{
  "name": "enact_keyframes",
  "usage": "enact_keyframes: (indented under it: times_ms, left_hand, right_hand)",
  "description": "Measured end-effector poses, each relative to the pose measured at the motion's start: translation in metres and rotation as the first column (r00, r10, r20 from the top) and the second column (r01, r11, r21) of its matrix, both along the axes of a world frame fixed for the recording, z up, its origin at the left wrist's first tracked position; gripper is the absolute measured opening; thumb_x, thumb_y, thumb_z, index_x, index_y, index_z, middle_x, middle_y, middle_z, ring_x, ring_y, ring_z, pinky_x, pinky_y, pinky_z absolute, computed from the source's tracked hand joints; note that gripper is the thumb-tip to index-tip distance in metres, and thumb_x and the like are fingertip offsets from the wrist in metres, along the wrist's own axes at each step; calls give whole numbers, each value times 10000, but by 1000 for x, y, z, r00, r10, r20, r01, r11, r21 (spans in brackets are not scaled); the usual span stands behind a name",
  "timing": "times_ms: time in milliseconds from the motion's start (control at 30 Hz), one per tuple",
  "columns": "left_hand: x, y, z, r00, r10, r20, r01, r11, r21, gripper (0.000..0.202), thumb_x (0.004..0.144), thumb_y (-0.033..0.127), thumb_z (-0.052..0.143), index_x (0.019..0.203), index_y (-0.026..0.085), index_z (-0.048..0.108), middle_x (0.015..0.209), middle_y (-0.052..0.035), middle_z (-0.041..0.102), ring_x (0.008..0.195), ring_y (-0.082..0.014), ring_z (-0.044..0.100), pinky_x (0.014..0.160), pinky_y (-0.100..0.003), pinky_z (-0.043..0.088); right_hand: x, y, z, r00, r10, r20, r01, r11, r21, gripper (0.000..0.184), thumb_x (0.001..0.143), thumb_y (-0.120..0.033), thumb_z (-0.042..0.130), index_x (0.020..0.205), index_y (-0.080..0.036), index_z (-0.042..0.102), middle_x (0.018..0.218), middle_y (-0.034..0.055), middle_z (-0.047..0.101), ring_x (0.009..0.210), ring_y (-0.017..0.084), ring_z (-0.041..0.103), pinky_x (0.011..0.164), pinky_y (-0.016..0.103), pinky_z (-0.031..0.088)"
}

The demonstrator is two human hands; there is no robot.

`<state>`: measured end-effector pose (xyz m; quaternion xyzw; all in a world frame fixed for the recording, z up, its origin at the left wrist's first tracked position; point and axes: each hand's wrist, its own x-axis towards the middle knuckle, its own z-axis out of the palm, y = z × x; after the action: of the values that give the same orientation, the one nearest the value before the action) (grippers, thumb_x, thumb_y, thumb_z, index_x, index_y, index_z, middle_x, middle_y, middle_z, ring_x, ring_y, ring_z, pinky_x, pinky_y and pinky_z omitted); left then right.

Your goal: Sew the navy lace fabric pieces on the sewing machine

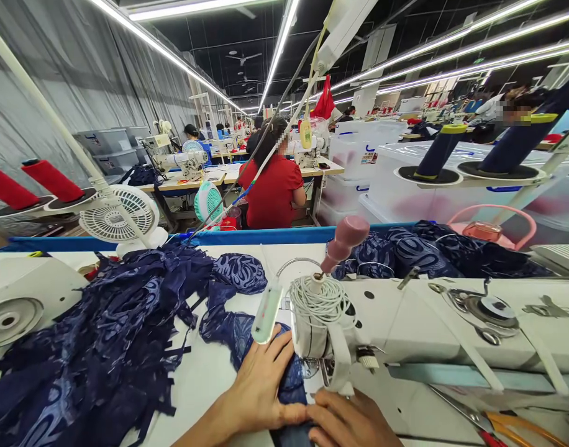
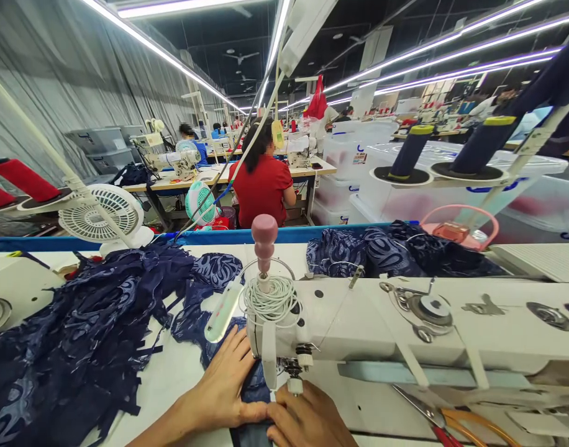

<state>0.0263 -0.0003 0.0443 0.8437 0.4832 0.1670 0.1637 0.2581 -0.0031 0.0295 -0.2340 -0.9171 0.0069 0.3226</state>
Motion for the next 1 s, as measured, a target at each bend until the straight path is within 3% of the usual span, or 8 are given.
enact_keyframes:
  times_ms: [200,333,400,467,567,767,900,1000]
  left_hand:
    - [-3,25,1,996,-92,4,92,996,7,964,770,628,730,1533,254,276,1582,-122,304,1452,-391,256,1159,-565,305]
    - [0,13,6,998,-50,-23,52,995,85,919,772,527,775,1498,194,321,1530,-166,356,1414,-390,303,1110,-553,362]
    - [5,-2,6,999,18,-36,-9,973,230,643,849,402,728,1377,152,461,1376,-179,496,1265,-360,458,1000,-509,448]
    - [11,-17,2,997,39,-61,-10,909,416,246,928,208,586,1163,137,583,1055,-118,620,943,-268,573,780,-406,488]
    - [19,-29,-8,995,4,-99,55,807,588,198,953,71,420,977,127,608,757,-45,566,663,-195,492,578,-335,371]
    - [18,-28,-18,993,47,-112,20,848,529,185,922,45,451,985,132,601,827,-58,578,709,-208,499,600,-343,374]
    - [15,-27,-13,994,54,-92,-9,903,429,270,894,67,472,1129,128,589,925,-85,600,775,-232,529,645,-361,432]
    - [14,-26,-10,998,17,-57,9,907,421,377,869,46,463,1224,122,566,1056,-118,620,922,-262,572,766,-414,483]
  right_hand:
    - [-1,2,1,993,107,41,-104,992,-70,173,1018,-333,489,955,-243,622,888,-11,674,824,132,626,738,255,441]
    - [-2,1,2,979,193,73,-182,974,-137,158,1005,-369,534,992,-231,610,932,-32,679,902,130,590,765,262,413]
    - [-2,0,1,984,162,77,-153,982,-115,124,980,-353,588,964,-232,603,919,-52,677,879,125,576,773,274,394]
    - [-3,-2,-1,988,119,96,-110,990,-90,133,932,-350,661,912,-236,594,874,-66,662,826,122,563,769,285,379]
    - [-4,-4,-4,993,87,80,-81,994,-67,179,894,-373,702,885,-236,586,836,-62,641,792,129,556,783,302,370]
    - [-4,-6,0,996,92,21,-90,994,-59,106,951,-336,612,922,-234,605,841,-44,659,797,139,578,813,312,369]
    - [-4,-7,13,994,113,12,-109,979,-171,166,1005,-334,514,933,-243,633,865,-29,677,795,141,597,831,309,396]
    - [-5,-2,19,998,-43,-46,35,988,-153,267,1047,-272,395,1035,-237,659,895,15,700,832,165,626,889,334,417]
